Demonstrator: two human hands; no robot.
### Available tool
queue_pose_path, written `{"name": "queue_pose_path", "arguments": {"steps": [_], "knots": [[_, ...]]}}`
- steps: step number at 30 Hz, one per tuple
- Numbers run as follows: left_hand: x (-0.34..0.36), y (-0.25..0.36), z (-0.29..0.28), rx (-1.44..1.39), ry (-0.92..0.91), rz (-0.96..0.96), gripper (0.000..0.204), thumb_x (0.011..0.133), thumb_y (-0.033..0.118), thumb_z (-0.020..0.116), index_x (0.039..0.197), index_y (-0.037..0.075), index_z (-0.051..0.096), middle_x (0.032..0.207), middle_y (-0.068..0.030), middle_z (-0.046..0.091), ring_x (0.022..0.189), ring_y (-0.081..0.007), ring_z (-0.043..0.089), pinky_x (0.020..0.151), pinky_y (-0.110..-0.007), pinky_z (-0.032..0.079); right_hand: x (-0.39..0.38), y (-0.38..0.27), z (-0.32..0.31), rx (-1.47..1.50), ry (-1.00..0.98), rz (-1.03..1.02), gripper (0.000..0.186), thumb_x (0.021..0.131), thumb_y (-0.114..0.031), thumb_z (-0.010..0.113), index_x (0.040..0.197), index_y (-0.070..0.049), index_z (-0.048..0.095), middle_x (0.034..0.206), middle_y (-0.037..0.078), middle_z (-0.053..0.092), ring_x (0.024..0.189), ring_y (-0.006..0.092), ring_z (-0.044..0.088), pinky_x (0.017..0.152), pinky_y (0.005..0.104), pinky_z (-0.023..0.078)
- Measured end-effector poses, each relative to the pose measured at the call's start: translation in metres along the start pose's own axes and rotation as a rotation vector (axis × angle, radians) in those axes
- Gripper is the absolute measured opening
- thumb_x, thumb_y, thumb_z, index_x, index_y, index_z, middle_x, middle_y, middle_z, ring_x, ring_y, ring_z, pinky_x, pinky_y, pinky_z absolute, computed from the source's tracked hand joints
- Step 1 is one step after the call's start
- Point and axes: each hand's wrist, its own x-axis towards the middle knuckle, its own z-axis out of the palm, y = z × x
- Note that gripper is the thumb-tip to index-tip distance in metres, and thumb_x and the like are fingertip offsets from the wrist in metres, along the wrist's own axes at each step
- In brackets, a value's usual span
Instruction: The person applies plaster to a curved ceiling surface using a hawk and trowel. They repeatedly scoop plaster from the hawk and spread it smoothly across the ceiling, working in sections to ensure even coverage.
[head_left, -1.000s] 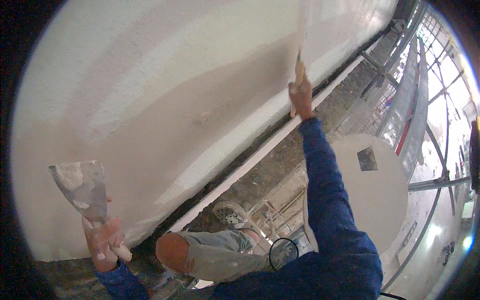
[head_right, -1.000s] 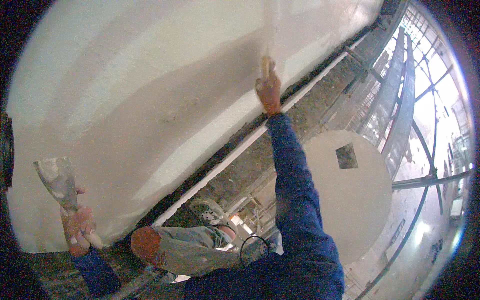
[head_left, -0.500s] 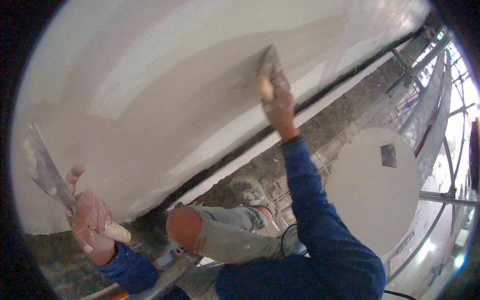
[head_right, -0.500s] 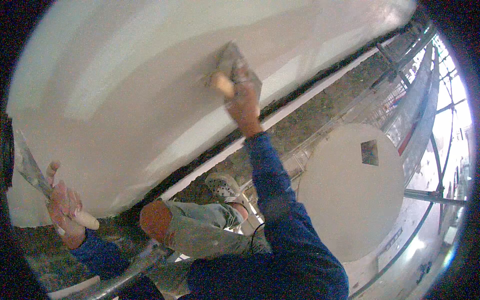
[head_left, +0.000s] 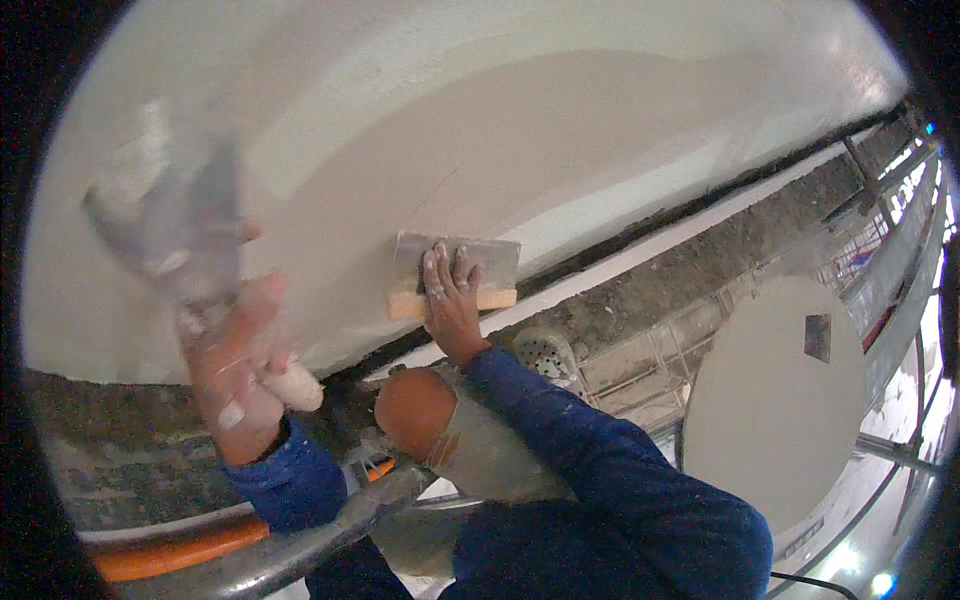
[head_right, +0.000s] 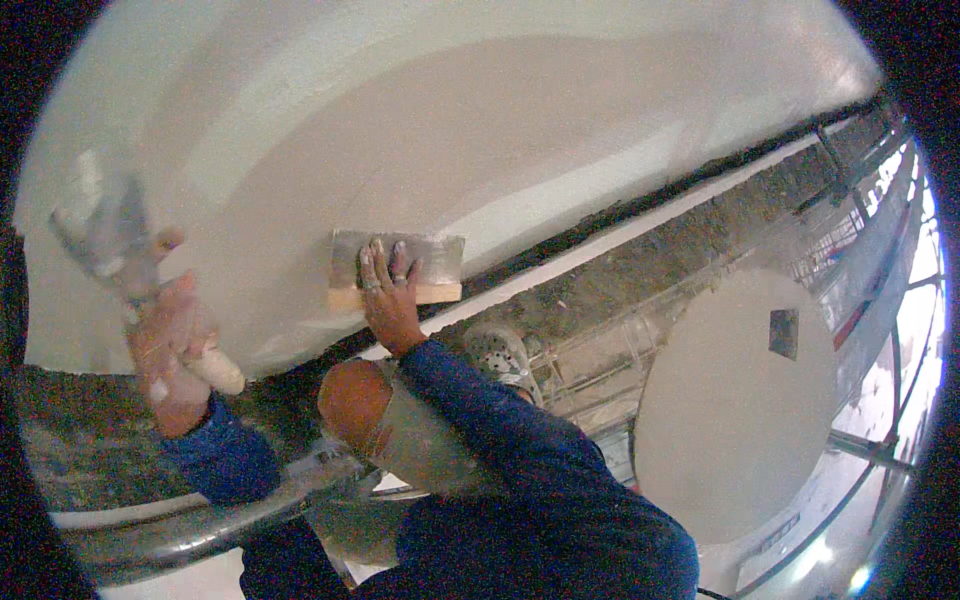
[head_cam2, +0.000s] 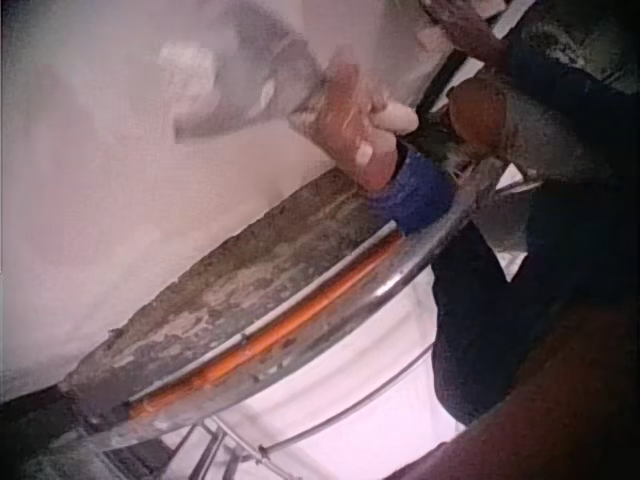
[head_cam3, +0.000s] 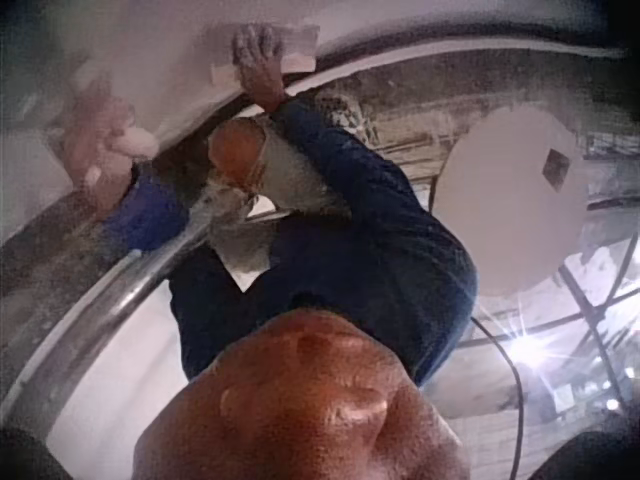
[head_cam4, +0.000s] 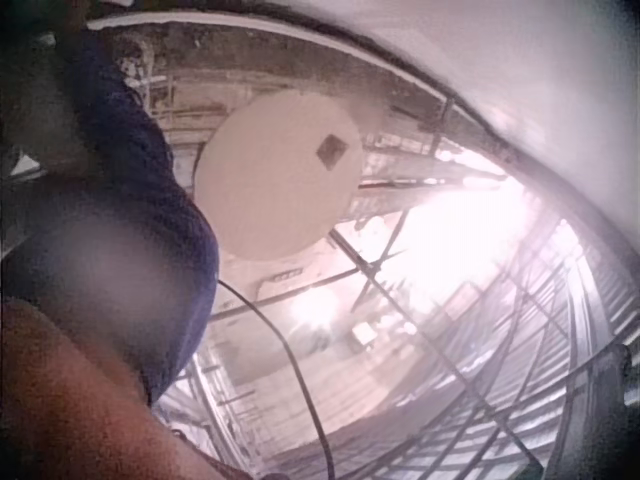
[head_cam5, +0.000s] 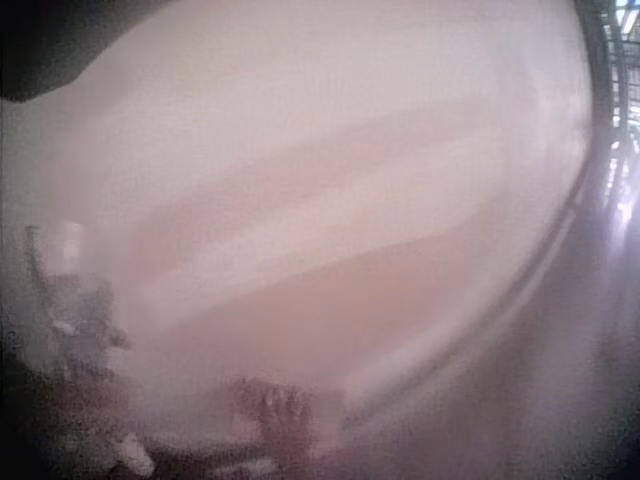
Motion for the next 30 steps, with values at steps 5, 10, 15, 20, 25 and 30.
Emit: {"name": "queue_pose_path", "arguments": {"steps": [5,10,15,20,25,30], "knots": [[-0.014,-0.037,0.013,0.16,-0.044,-0.12,0.039,0.073,0.036,0.059,0.081,-0.002,0.055,0.065,-0.0059,0.052,0.047,-0.0096,0.046,0.041,-0.023,0.036,-0.025,0.037,-0.045,0.143,-0.128,-0.083,0.07,0.065,-0.013,0.052,0.128,-0.007,0.021,0.128,0.013,0.029,0.117,0.0335,0.027,0.089,0.0497,0.025],[-0.023,-0.078,0.019,0.066,-0.459,-0.372,0.059,0.069,0.054,0.054,0.087,-0.002,0.054,0.062,-0.0031,0.051,0.047,-0.0096,0.045,0.043,-0.022,0.037,-0.009,0.043,-0.161,0.397,0.01,0.178,0.038,0.074,-0.013,0.052,0.109,-0.004,0.043,0.078,0.006,0.054,0.068,0.0204,0.052,0.058,0.0347,0.042],[-0.029,-0.121,0.045,-0.044,-0.714,-0.596,0.066,0.065,0.046,0.063,0.104,-0.003,0.042,0.063,-0.0021,0.05,0.048,-0.0091,0.046,0.043,-0.022,0.037,-0.056,0.076,-0.187,1.07,0.293,0.275,0.025,0.075,-0.017,0.055,0.095,-0.003,0.052,0.074,0.006,0.056,0.068,0.0171,0.054,0.061,0.0313,0.044],[-0.023,-0.092,0.07,0.111,-0.744,-0.708,0.066,0.055,0.024,0.074,0.107,-0.001,0.041,0.071,-0.004,0.055,0.049,-0.0089,0.049,0.042,-0.021,0.04,-0.06,0.054,-0.215,1.223,0.192,0.272,0.034,0.077,-0.013,0.054,0.107,0.001,0.047,0.1,0.009,0.052,0.09,0.015,0.05,0.077,0.0282,0.041],[-0.028,-0.089,0.055,0.207,-0.743,-0.774,0.055,0.056,0.011,0.067,0.103,-0.003,0.042,0.067,-0.0046,0.053,0.043,-0.0082,0.045,0.036,-0.022,0.037,-0.004,0.031,-0.259,0.925,-0.43,0.0,0.039,0.076,-0.017,0.053,0.11,0.0,0.047,0.112,0.011,0.048,0.103,0.0216,0.044,0.088,0.0316,0.034],[-0.022,-0.083,0.07,0.296,-0.884,-0.887,0.053,0.056,0.011,0.067,0.101,-0.003,0.045,0.078,-0.008,0.055,0.056,-0.0121,0.053,0.048,-0.024,0.044,0.012,0.065,-0.285,0.214,-0.47,-0.471,0.046,0.071,-0.021,0.051,0.115,-0.009,0.045,0.122,0.008,0.041,0.118,0.0308,0.029,0.097,0.0412,0.024]]}}
